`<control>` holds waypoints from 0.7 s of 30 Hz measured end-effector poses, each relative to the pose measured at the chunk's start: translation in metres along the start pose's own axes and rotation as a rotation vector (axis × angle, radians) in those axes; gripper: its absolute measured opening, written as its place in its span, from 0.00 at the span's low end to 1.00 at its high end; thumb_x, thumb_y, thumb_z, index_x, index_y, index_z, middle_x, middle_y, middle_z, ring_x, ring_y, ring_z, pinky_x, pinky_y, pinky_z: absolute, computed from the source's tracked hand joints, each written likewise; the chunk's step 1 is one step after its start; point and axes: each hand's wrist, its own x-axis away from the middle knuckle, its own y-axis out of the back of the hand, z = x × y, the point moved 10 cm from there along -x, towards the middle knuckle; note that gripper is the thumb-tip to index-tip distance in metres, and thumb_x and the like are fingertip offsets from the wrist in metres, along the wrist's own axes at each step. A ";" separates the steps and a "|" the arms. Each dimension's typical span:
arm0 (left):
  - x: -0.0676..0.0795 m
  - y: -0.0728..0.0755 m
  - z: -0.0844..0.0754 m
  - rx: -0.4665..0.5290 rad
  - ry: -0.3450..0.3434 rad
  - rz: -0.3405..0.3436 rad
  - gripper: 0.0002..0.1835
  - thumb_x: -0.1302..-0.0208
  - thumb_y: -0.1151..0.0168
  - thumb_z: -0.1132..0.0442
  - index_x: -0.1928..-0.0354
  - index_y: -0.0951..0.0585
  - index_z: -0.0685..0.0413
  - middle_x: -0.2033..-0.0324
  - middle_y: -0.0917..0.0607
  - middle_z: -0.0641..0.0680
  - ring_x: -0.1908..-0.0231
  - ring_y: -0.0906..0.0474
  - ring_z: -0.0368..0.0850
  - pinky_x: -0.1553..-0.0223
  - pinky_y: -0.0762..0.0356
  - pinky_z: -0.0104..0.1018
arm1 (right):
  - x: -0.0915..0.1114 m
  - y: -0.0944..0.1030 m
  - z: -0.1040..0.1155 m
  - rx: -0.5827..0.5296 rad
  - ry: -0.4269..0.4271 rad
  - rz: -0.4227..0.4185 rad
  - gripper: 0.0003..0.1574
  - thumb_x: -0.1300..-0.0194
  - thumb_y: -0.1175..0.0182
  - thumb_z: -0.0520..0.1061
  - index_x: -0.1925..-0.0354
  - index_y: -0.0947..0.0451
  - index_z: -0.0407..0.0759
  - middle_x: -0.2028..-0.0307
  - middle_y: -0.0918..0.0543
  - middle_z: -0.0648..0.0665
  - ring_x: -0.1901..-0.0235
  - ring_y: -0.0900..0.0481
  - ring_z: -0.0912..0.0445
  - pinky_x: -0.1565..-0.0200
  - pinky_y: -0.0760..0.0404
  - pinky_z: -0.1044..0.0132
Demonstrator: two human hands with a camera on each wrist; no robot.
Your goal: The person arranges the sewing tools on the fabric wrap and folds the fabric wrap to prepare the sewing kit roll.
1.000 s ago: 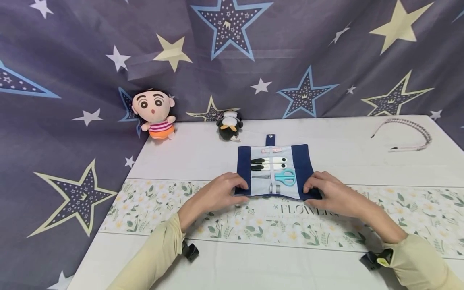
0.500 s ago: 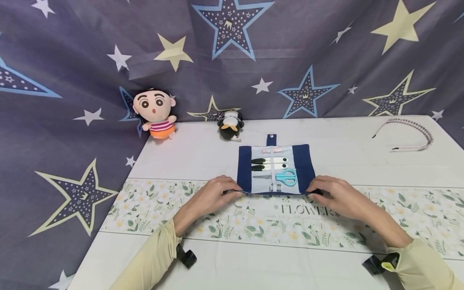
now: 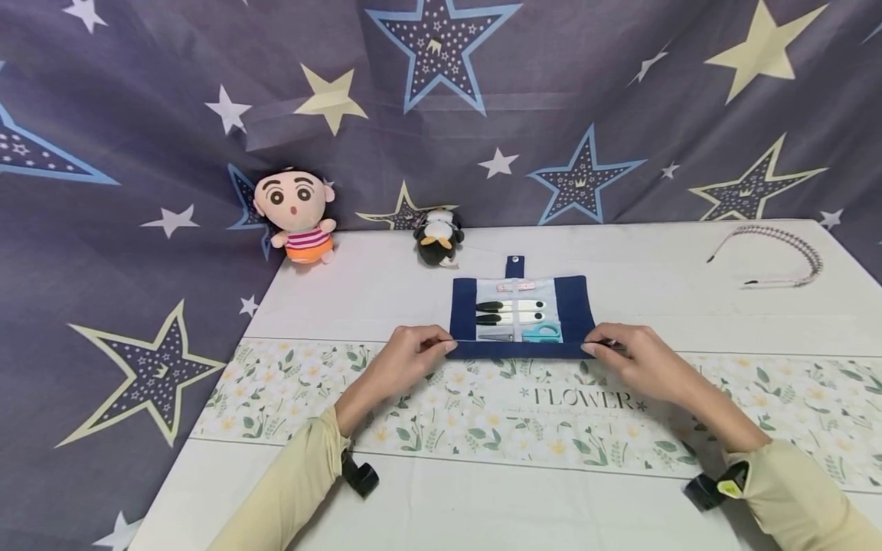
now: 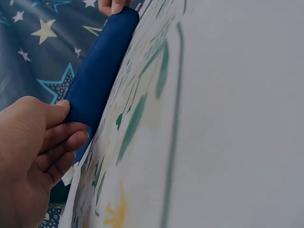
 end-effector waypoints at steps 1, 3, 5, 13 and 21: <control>-0.002 0.000 0.001 0.006 0.007 -0.002 0.08 0.24 0.38 0.59 0.56 0.11 0.52 0.69 0.13 0.46 0.74 0.23 0.38 0.69 0.24 0.36 | -0.002 0.001 -0.002 -0.010 -0.008 -0.012 0.07 0.25 0.39 0.36 0.58 0.15 0.44 0.70 0.17 0.54 0.75 0.26 0.64 0.71 0.24 0.65; -0.005 0.000 0.004 0.012 0.029 -0.003 0.08 0.23 0.39 0.59 0.55 0.12 0.52 0.70 0.14 0.46 0.76 0.26 0.39 0.71 0.27 0.37 | -0.005 0.002 -0.006 -0.027 -0.025 -0.035 0.07 0.25 0.39 0.36 0.60 0.15 0.44 0.74 0.22 0.54 0.79 0.30 0.63 0.74 0.28 0.65; -0.008 0.000 0.006 0.021 0.051 -0.001 0.09 0.22 0.40 0.59 0.55 0.13 0.52 0.72 0.15 0.46 0.78 0.28 0.40 0.71 0.28 0.37 | -0.008 0.003 -0.010 -0.037 -0.048 -0.052 0.07 0.24 0.40 0.38 0.61 0.16 0.43 0.77 0.25 0.53 0.81 0.33 0.63 0.75 0.30 0.66; -0.019 -0.004 0.016 0.081 0.142 -0.020 0.10 0.20 0.43 0.59 0.60 0.17 0.55 0.78 0.19 0.50 0.84 0.35 0.42 0.75 0.34 0.36 | -0.013 0.003 -0.026 -0.052 -0.184 -0.099 0.08 0.23 0.39 0.42 0.63 0.18 0.41 0.80 0.29 0.51 0.83 0.37 0.58 0.77 0.35 0.64; -0.025 -0.004 0.018 0.019 0.233 -0.064 0.13 0.20 0.44 0.58 0.64 0.19 0.56 0.83 0.26 0.48 0.86 0.38 0.41 0.76 0.36 0.37 | -0.015 0.000 -0.036 -0.036 -0.245 -0.104 0.11 0.23 0.39 0.44 0.64 0.19 0.40 0.81 0.28 0.50 0.84 0.37 0.57 0.78 0.36 0.64</control>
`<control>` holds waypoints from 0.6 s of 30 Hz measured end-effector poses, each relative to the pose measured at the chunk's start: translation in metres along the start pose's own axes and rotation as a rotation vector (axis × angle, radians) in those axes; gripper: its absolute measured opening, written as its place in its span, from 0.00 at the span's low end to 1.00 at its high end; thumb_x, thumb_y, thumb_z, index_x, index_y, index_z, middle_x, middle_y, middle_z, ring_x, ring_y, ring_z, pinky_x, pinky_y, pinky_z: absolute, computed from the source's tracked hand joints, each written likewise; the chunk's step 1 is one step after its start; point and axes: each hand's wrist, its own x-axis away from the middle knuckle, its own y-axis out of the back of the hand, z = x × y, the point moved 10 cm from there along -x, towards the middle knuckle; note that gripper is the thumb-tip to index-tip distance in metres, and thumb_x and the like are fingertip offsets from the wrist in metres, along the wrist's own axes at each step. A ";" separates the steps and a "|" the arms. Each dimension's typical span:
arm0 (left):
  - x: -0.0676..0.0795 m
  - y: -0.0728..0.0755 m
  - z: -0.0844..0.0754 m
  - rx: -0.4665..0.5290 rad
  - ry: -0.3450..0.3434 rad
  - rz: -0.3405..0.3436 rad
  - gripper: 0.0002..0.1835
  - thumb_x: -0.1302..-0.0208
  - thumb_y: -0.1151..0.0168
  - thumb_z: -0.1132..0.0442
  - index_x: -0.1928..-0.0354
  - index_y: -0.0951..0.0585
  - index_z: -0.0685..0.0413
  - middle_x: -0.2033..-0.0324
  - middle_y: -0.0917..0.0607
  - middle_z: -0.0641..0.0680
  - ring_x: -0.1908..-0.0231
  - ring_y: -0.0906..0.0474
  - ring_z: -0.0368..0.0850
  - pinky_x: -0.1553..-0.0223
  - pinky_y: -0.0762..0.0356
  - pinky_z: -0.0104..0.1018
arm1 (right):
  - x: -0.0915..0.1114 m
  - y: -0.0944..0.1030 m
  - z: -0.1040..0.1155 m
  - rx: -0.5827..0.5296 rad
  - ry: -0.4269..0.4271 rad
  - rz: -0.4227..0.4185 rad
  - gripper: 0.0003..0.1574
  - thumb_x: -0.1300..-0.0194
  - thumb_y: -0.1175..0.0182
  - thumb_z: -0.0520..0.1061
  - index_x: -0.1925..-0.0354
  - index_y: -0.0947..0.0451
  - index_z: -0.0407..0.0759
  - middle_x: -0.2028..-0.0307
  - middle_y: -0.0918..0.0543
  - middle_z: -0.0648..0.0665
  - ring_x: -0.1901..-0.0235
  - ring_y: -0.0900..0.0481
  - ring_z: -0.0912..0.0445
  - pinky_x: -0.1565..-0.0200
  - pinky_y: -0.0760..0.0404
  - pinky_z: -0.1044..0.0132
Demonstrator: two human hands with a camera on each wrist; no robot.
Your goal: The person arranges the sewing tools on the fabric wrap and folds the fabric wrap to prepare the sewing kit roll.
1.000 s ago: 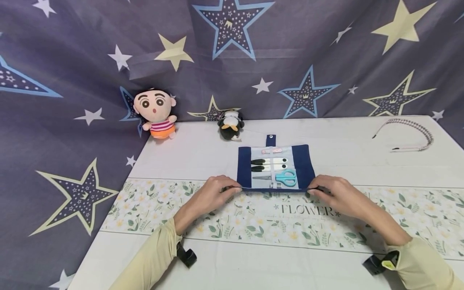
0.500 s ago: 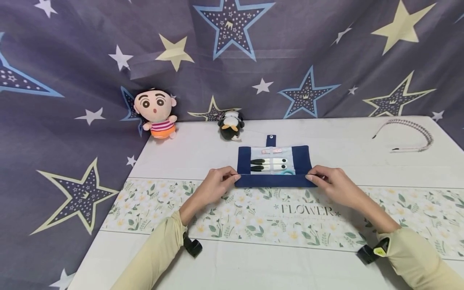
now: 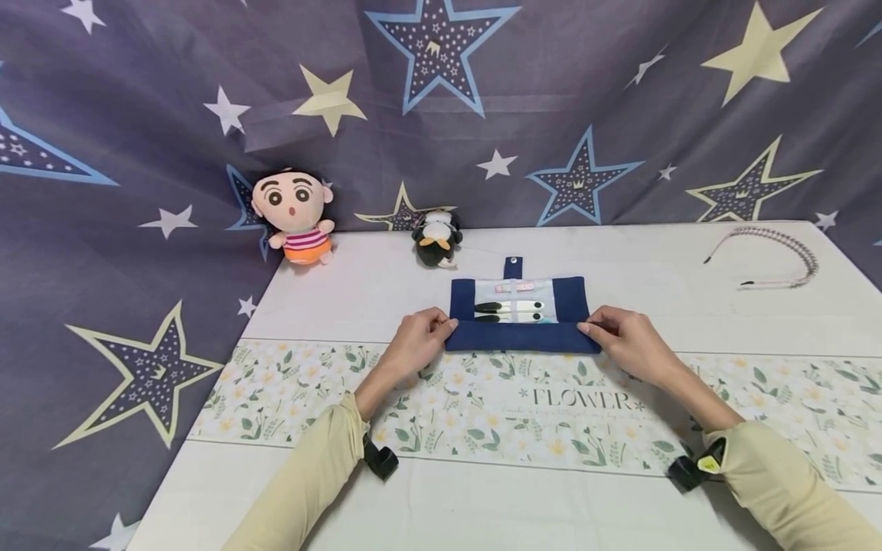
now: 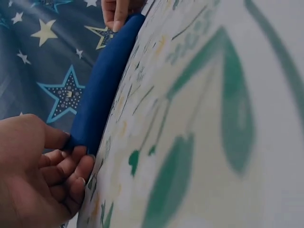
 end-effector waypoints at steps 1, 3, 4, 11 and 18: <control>-0.001 0.000 0.000 -0.012 0.007 -0.006 0.13 0.20 0.43 0.58 0.65 0.19 0.56 0.84 0.27 0.48 0.86 0.39 0.41 0.76 0.36 0.37 | 0.000 0.000 -0.001 0.003 -0.004 0.001 0.11 0.23 0.39 0.44 0.63 0.19 0.40 0.81 0.28 0.50 0.84 0.37 0.56 0.78 0.36 0.64; -0.002 0.001 -0.001 -0.031 0.018 -0.016 0.13 0.21 0.42 0.58 0.65 0.18 0.56 0.84 0.29 0.48 0.86 0.39 0.41 0.76 0.36 0.37 | -0.001 0.000 -0.002 0.007 -0.011 0.003 0.11 0.23 0.39 0.44 0.63 0.19 0.40 0.80 0.27 0.49 0.84 0.37 0.56 0.78 0.36 0.63; -0.003 0.002 0.000 -0.039 0.024 -0.019 0.13 0.21 0.42 0.58 0.65 0.18 0.56 0.84 0.28 0.48 0.86 0.38 0.41 0.76 0.36 0.37 | -0.001 0.000 -0.003 0.008 -0.014 0.004 0.11 0.23 0.39 0.44 0.63 0.19 0.40 0.80 0.27 0.49 0.84 0.37 0.56 0.78 0.36 0.63; -0.004 0.003 -0.004 -0.089 0.009 -0.035 0.12 0.22 0.40 0.60 0.67 0.18 0.56 0.83 0.25 0.48 0.84 0.34 0.41 0.76 0.35 0.36 | -0.002 -0.002 -0.003 -0.008 -0.016 0.014 0.11 0.23 0.39 0.44 0.63 0.19 0.40 0.80 0.27 0.49 0.84 0.36 0.56 0.78 0.36 0.64; 0.004 0.001 -0.012 -0.077 -0.088 -0.018 0.09 0.28 0.36 0.64 0.50 0.17 0.58 0.61 0.15 0.51 0.64 0.22 0.45 0.59 0.25 0.41 | -0.001 -0.003 -0.003 -0.013 -0.023 0.029 0.10 0.23 0.39 0.44 0.62 0.19 0.40 0.81 0.27 0.49 0.84 0.37 0.56 0.79 0.36 0.63</control>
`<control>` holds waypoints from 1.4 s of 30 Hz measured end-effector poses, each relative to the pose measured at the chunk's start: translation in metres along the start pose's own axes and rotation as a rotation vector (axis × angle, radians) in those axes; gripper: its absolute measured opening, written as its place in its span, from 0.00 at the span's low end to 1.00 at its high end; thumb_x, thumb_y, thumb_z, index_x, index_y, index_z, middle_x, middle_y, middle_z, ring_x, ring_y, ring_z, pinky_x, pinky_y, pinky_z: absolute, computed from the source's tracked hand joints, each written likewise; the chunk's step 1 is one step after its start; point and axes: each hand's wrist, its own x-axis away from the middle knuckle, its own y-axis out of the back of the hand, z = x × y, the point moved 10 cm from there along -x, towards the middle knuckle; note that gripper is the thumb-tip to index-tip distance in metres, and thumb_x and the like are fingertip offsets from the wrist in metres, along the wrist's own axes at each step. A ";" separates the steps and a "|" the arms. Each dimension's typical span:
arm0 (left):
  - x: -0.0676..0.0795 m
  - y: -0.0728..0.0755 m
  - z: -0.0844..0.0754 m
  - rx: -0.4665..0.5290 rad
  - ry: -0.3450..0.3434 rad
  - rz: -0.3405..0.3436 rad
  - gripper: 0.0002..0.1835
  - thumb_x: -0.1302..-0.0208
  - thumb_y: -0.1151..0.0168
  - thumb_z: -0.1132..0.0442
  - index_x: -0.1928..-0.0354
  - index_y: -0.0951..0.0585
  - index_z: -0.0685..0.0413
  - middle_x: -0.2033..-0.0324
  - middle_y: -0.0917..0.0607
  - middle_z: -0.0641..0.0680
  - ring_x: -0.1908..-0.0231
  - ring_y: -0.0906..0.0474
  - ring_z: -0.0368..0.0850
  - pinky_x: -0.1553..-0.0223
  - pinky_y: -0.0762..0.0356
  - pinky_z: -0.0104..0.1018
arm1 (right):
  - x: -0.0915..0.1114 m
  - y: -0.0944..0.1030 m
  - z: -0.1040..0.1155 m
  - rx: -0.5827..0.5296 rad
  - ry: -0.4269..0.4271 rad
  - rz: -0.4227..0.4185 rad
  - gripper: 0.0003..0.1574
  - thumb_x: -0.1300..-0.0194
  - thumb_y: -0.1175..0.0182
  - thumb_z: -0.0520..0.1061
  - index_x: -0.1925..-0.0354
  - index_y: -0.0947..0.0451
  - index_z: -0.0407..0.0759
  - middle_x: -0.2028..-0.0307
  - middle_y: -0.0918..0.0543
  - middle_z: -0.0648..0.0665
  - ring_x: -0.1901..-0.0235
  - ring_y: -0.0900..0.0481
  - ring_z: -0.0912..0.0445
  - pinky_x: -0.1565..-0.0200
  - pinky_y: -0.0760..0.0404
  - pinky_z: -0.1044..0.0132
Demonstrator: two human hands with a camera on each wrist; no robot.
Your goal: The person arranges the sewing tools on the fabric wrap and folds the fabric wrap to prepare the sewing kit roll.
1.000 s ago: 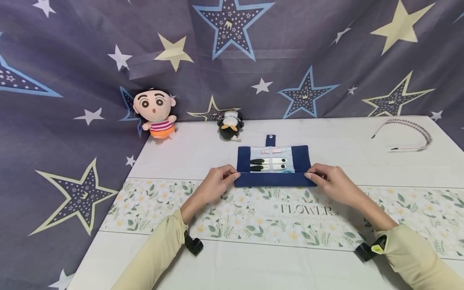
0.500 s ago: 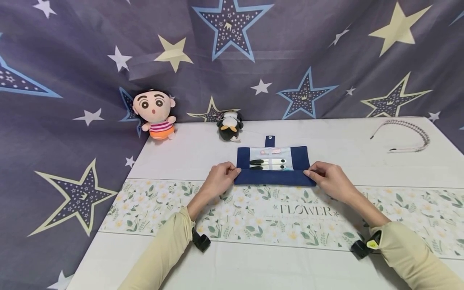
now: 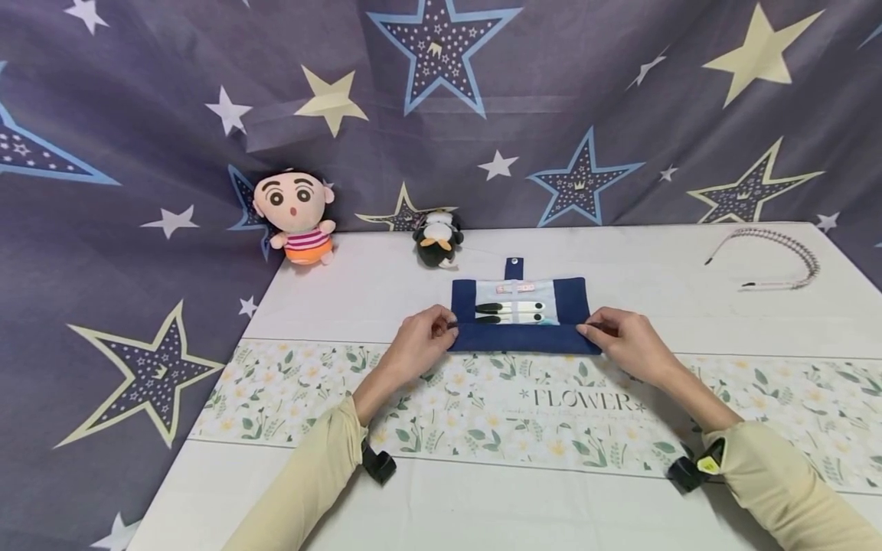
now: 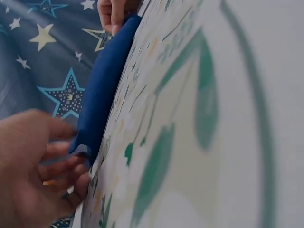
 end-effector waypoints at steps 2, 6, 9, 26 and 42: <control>0.003 -0.003 -0.008 -0.011 -0.084 0.031 0.15 0.31 0.33 0.64 0.44 0.18 0.56 0.51 0.17 0.54 0.51 0.24 0.49 0.48 0.26 0.46 | 0.000 -0.001 0.000 0.001 -0.002 0.003 0.10 0.23 0.39 0.44 0.62 0.19 0.40 0.81 0.27 0.49 0.84 0.37 0.56 0.78 0.36 0.63; 0.011 -0.010 -0.028 -0.147 -0.307 0.104 0.18 0.34 0.29 0.62 0.44 0.18 0.52 0.41 0.22 0.55 0.38 0.31 0.54 0.35 0.35 0.54 | 0.000 0.000 0.003 -0.008 0.012 -0.010 0.07 0.24 0.38 0.43 0.59 0.21 0.39 0.79 0.26 0.48 0.83 0.35 0.57 0.78 0.35 0.64; 0.015 -0.015 -0.038 -0.294 -0.439 0.117 0.15 0.34 0.29 0.61 0.47 0.18 0.51 0.43 0.21 0.54 0.40 0.29 0.54 0.35 0.34 0.54 | 0.002 0.001 0.008 -0.021 0.070 -0.024 0.11 0.27 0.35 0.38 0.55 0.29 0.38 0.76 0.27 0.49 0.81 0.34 0.59 0.76 0.33 0.65; 0.020 -0.024 -0.042 -0.547 -0.577 0.098 0.18 0.40 0.39 0.69 0.47 0.22 0.56 0.49 0.17 0.54 0.48 0.21 0.53 0.43 0.26 0.46 | 0.025 -0.001 0.046 0.440 0.582 -0.070 0.22 0.33 0.28 0.52 0.49 0.21 0.40 0.47 0.24 0.35 0.50 0.27 0.37 0.53 0.27 0.42; 0.016 -0.007 -0.017 -0.232 -0.348 0.079 0.12 0.20 0.44 0.62 0.43 0.18 0.56 0.51 0.13 0.55 0.48 0.17 0.50 0.44 0.21 0.45 | 0.025 0.001 0.049 0.321 0.646 -0.101 0.15 0.19 0.45 0.47 0.57 0.16 0.39 0.56 0.16 0.42 0.52 0.22 0.42 0.48 0.27 0.45</control>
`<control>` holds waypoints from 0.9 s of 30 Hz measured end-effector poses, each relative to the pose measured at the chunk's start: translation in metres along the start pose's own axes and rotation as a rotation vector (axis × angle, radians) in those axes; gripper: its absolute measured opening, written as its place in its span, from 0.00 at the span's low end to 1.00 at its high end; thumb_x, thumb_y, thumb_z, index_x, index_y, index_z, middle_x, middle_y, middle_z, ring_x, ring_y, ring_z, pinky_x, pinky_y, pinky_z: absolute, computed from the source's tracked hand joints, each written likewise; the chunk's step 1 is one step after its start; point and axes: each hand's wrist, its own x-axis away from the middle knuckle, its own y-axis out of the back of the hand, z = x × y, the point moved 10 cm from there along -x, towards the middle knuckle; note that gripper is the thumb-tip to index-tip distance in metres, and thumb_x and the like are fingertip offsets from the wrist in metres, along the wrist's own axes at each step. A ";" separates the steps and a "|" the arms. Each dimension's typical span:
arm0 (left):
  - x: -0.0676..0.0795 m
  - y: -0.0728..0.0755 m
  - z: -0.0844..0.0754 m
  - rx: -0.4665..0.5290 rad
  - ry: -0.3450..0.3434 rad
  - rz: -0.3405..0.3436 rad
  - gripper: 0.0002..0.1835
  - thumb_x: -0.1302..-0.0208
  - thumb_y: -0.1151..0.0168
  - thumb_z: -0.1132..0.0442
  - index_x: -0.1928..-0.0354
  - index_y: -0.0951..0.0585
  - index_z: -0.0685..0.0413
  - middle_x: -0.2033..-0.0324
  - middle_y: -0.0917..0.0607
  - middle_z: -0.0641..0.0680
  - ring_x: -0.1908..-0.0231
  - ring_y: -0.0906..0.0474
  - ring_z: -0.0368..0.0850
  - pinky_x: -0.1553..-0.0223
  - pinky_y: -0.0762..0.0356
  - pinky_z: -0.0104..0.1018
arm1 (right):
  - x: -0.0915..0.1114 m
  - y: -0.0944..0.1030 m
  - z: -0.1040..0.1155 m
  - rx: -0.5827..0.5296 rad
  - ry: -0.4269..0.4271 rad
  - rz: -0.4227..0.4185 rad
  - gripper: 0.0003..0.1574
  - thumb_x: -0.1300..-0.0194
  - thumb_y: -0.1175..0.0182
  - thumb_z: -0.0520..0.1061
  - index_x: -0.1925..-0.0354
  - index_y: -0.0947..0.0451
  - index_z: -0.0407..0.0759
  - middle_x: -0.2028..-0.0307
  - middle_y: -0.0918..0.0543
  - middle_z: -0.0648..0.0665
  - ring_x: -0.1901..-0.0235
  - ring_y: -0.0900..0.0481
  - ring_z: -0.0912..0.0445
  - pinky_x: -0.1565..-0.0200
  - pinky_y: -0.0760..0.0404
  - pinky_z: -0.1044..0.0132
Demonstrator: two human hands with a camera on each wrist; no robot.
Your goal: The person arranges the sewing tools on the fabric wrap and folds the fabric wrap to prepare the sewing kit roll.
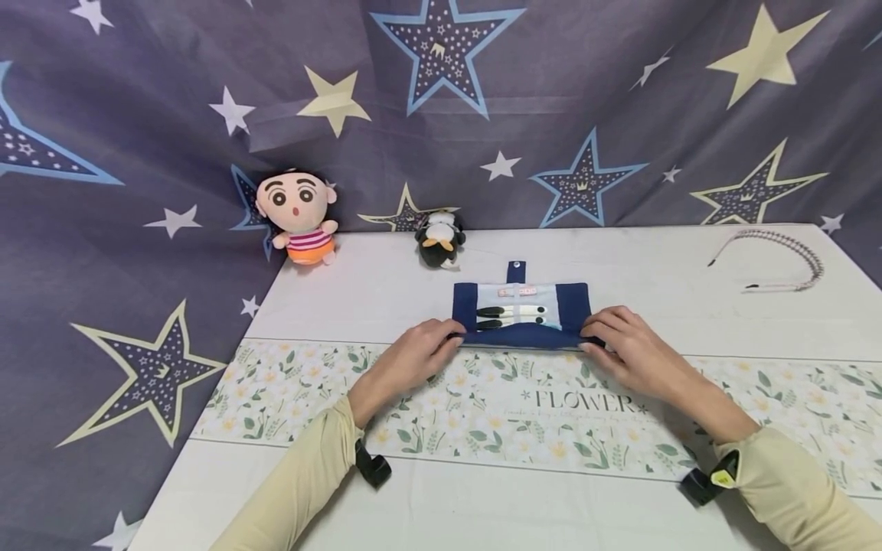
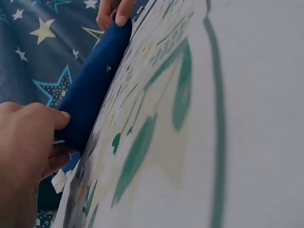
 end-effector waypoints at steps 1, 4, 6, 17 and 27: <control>0.000 0.000 0.003 0.037 0.022 -0.003 0.12 0.20 0.44 0.61 0.43 0.18 0.56 0.52 0.13 0.55 0.49 0.16 0.50 0.45 0.21 0.45 | 0.000 0.000 -0.002 -0.019 -0.031 0.000 0.10 0.22 0.41 0.43 0.56 0.16 0.39 0.57 0.15 0.43 0.52 0.22 0.42 0.48 0.27 0.46; -0.002 0.000 0.011 0.159 0.096 -0.011 0.12 0.19 0.45 0.61 0.44 0.18 0.55 0.54 0.13 0.53 0.53 0.16 0.46 0.48 0.20 0.45 | 0.001 0.000 -0.011 -0.089 -0.142 -0.002 0.05 0.29 0.36 0.34 0.56 0.16 0.39 0.58 0.14 0.43 0.51 0.23 0.43 0.49 0.26 0.46; -0.004 -0.001 0.017 0.233 0.150 -0.017 0.11 0.19 0.46 0.61 0.45 0.18 0.56 0.55 0.13 0.52 0.56 0.17 0.44 0.51 0.20 0.44 | 0.000 -0.001 -0.017 -0.128 -0.211 -0.004 0.06 0.29 0.37 0.32 0.56 0.17 0.39 0.59 0.15 0.43 0.51 0.23 0.44 0.50 0.26 0.46; -0.023 -0.002 0.041 0.379 0.397 -0.123 0.12 0.18 0.48 0.59 0.54 0.17 0.59 0.72 0.23 0.50 0.71 0.30 0.45 0.63 0.31 0.40 | -0.006 -0.012 -0.041 -0.249 -0.400 -0.025 0.07 0.21 0.46 0.35 0.52 0.22 0.35 0.70 0.22 0.49 0.74 0.31 0.59 0.68 0.29 0.62; -0.028 -0.003 0.054 0.455 0.481 -0.181 0.13 0.21 0.42 0.55 0.56 0.17 0.58 0.79 0.32 0.48 0.76 0.38 0.44 0.64 0.34 0.38 | -0.007 -0.019 -0.064 -0.332 -0.564 -0.025 0.15 0.17 0.49 0.45 0.55 0.20 0.36 0.75 0.28 0.47 0.78 0.35 0.54 0.73 0.34 0.63</control>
